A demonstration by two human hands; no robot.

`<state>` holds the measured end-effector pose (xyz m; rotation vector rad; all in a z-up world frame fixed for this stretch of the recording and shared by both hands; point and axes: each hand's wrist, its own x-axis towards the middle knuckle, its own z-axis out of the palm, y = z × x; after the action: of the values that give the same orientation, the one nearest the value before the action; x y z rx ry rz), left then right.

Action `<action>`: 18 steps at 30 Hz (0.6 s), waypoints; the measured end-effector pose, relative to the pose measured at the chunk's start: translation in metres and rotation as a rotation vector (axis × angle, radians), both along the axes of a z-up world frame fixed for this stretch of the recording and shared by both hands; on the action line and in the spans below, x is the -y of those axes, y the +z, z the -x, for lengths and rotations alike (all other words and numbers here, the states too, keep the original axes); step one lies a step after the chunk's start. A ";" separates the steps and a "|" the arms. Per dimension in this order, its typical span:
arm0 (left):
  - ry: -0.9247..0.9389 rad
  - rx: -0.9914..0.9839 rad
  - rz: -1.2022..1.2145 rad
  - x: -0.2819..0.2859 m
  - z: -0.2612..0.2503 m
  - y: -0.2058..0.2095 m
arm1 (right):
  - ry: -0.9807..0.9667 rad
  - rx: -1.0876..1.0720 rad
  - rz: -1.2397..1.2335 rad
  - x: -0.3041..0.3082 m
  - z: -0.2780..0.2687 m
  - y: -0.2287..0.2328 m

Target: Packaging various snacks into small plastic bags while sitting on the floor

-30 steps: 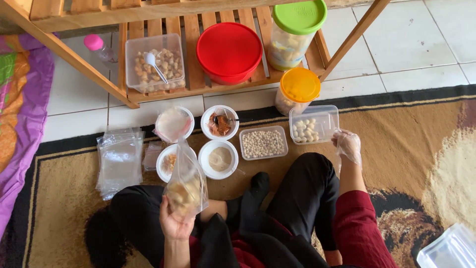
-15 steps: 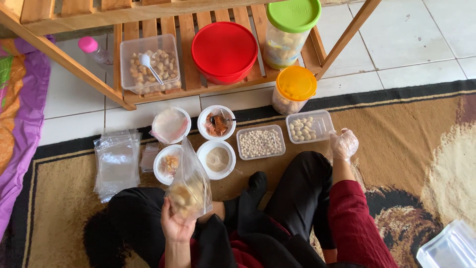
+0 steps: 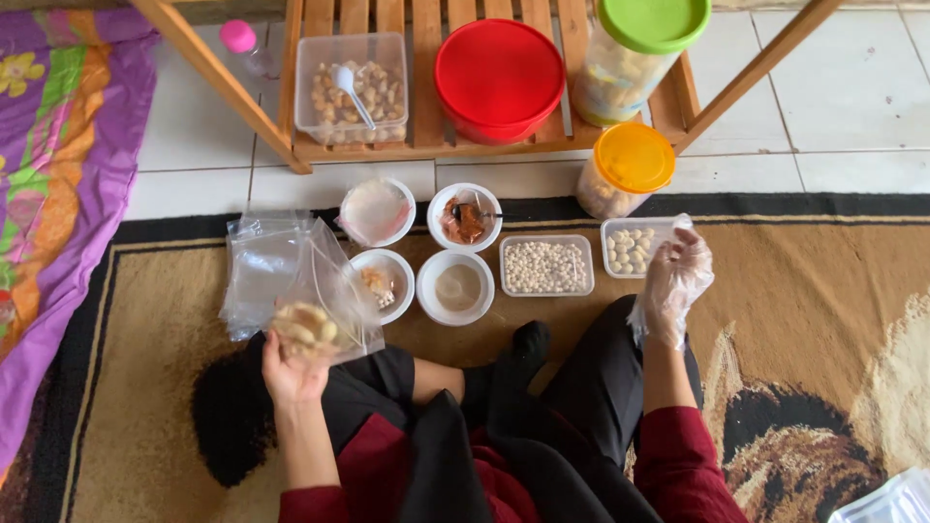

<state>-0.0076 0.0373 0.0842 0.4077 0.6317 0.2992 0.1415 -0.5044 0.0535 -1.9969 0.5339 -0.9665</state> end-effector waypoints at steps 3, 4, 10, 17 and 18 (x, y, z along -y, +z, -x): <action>0.042 0.115 0.030 -0.033 -0.009 -0.022 | 0.160 -0.046 -0.015 -0.099 0.012 0.043; 0.049 0.121 0.058 -0.043 -0.011 -0.034 | 0.252 -0.085 -0.068 -0.134 0.016 0.054; 0.064 0.121 0.201 -0.070 -0.010 -0.088 | 0.974 -0.548 0.310 -0.285 -0.004 0.013; -0.007 0.101 0.319 -0.076 -0.019 -0.090 | 0.886 -0.871 0.420 -0.428 -0.012 -0.069; -0.001 0.105 0.320 -0.076 -0.019 -0.088 | 0.891 -0.867 0.425 -0.437 -0.012 -0.061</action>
<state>0.0110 0.1128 -0.0035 0.0848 0.5647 0.2125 0.1534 -0.0671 -0.0076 -2.6063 -0.1888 0.3997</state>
